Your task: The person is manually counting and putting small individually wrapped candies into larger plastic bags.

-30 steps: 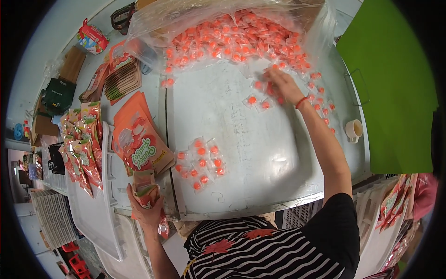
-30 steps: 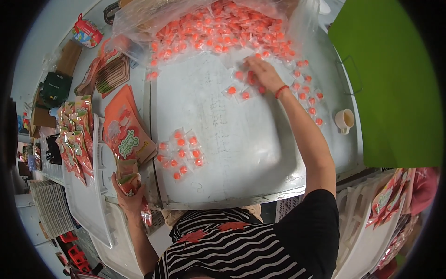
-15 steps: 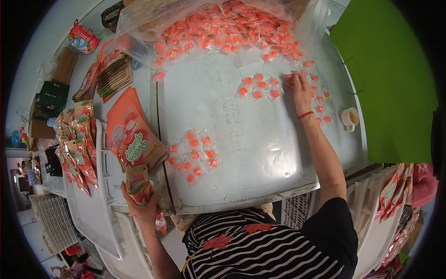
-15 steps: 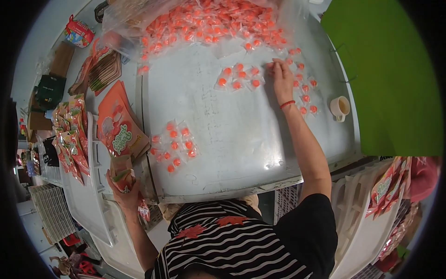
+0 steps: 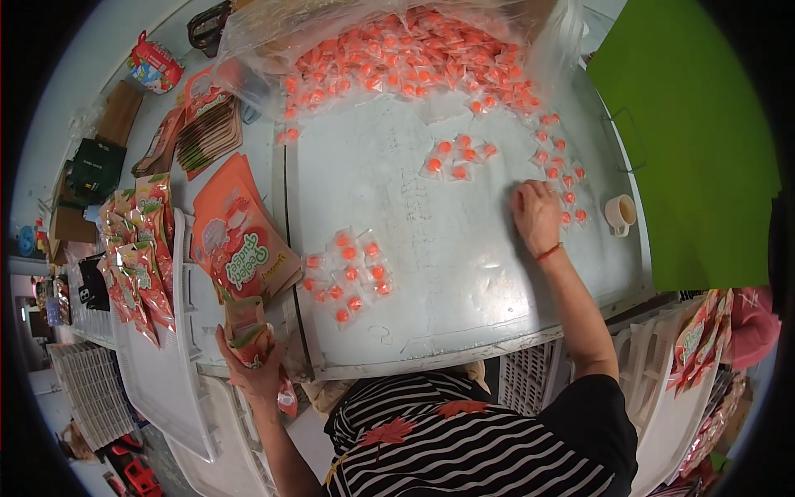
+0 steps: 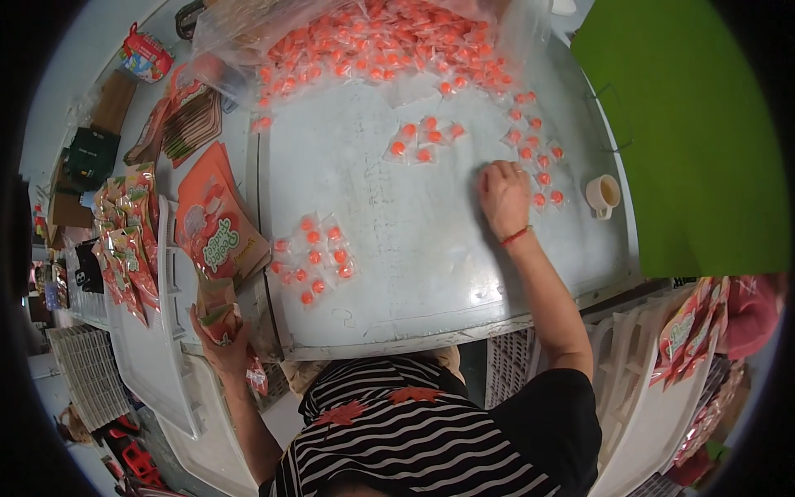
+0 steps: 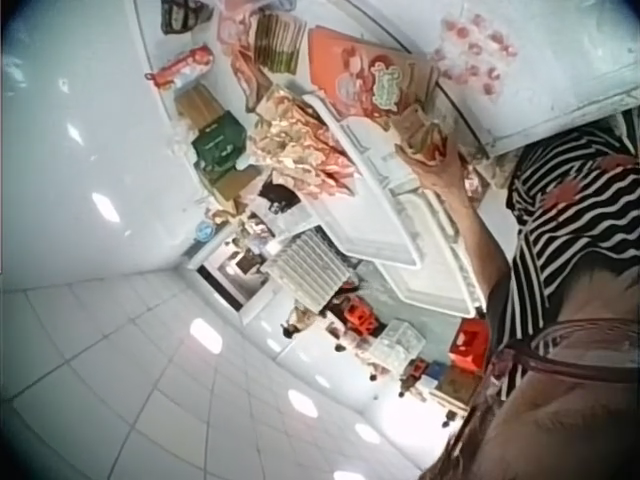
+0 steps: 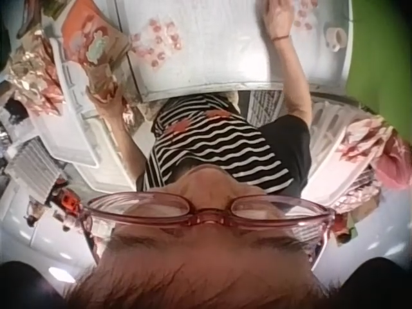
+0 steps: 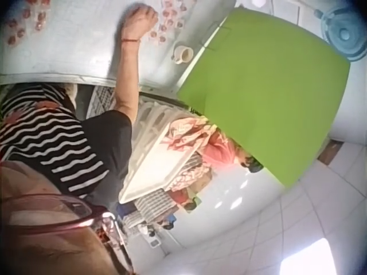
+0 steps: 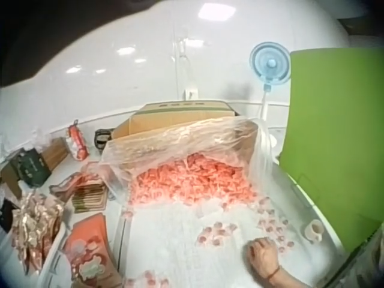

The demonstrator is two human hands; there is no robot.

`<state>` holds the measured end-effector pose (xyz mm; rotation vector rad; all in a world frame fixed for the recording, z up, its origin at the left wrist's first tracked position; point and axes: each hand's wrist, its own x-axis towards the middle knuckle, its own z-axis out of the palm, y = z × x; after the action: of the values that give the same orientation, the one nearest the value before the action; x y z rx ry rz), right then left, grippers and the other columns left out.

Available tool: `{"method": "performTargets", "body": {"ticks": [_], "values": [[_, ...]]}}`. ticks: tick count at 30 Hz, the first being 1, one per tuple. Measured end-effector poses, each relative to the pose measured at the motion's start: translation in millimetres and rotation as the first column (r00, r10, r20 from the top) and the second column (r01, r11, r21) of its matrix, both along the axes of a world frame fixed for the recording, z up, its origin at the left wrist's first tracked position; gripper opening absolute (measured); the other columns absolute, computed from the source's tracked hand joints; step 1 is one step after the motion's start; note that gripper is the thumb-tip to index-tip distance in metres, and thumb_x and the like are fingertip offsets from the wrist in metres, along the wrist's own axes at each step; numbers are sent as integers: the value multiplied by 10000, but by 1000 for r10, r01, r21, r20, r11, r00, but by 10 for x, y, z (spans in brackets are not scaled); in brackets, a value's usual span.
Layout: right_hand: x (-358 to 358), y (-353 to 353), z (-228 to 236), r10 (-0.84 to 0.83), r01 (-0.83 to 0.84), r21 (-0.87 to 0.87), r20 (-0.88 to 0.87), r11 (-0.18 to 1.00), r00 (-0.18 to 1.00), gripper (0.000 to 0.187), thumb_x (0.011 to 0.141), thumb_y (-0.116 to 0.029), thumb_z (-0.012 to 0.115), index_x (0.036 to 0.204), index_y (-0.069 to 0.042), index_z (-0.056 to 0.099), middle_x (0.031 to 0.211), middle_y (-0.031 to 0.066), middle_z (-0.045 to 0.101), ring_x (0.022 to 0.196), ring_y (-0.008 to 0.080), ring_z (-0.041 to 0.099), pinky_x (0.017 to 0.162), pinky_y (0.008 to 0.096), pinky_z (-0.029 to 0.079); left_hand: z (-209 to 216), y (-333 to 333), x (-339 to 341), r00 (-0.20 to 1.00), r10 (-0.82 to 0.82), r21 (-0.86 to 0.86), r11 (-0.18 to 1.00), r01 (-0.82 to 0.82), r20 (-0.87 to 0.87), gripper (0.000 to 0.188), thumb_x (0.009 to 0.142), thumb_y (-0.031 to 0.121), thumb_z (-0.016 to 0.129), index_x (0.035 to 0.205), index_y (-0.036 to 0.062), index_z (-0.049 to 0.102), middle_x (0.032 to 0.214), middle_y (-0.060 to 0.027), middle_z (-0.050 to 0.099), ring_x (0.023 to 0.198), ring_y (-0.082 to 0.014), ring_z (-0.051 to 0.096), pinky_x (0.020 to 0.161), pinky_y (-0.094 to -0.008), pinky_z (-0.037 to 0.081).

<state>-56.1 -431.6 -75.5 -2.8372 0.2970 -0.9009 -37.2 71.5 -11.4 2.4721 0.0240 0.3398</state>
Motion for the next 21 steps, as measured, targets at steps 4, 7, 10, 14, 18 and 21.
{"method": "performTargets", "body": {"ticks": [4,7,10,14,18,21], "values": [[240,-210,172,-28,28,-8,-51,1000,998,228,790,-220,677,916,-33,643,980,144,628,900,331,580,795,431,463,-56,28,13,1000,-9,-10,1000,9,3,962,612,102,803,1432,138,301,1203,-225,557,1126,-355,555,939,-411,439],[694,-106,112,172,-181,224,57,958,983,454,801,-367,676,1141,-74,607,1239,171,540,1147,353,502,972,445,364,-34,-27,31,999,-27,1,1000,27,22,962,613,104,804,1432,141,301,1200,-218,560,1118,-354,561,938,-408,444],[992,83,-40,244,-236,126,-51,964,969,522,789,-431,671,1190,-107,589,1300,168,492,1191,360,466,1002,447,338,37,-102,24,996,-47,38,998,45,74,959,613,99,801,1430,134,302,1212,-217,550,1124,-353,554,942,-408,444],[1030,616,8,377,-376,26,-50,926,925,482,761,-485,664,1078,-122,642,1184,136,529,1097,324,488,897,488,365,88,-2,-98,999,-13,1,1000,13,52,967,604,73,796,1431,115,296,1250,-219,521,1149,-352,532,960,-411,435],[769,1128,-17,424,-424,27,-3,905,906,285,769,-322,678,967,-122,634,1079,113,548,1025,288,517,832,438,400,115,10,-160,997,-55,-3,998,55,57,1013,577,50,815,1434,91,278,1250,-214,515,1128,-336,542,938,-399,455],[714,1266,-100,450,-453,56,69,890,891,163,761,-223,682,834,-99,607,967,101,558,897,286,555,725,412,449,223,-264,-195,991,-82,-301,952,48,-104,1013,573,59,832,1424,54,282,1243,-201,515,1108,-307,550,926,-388,462]]}}
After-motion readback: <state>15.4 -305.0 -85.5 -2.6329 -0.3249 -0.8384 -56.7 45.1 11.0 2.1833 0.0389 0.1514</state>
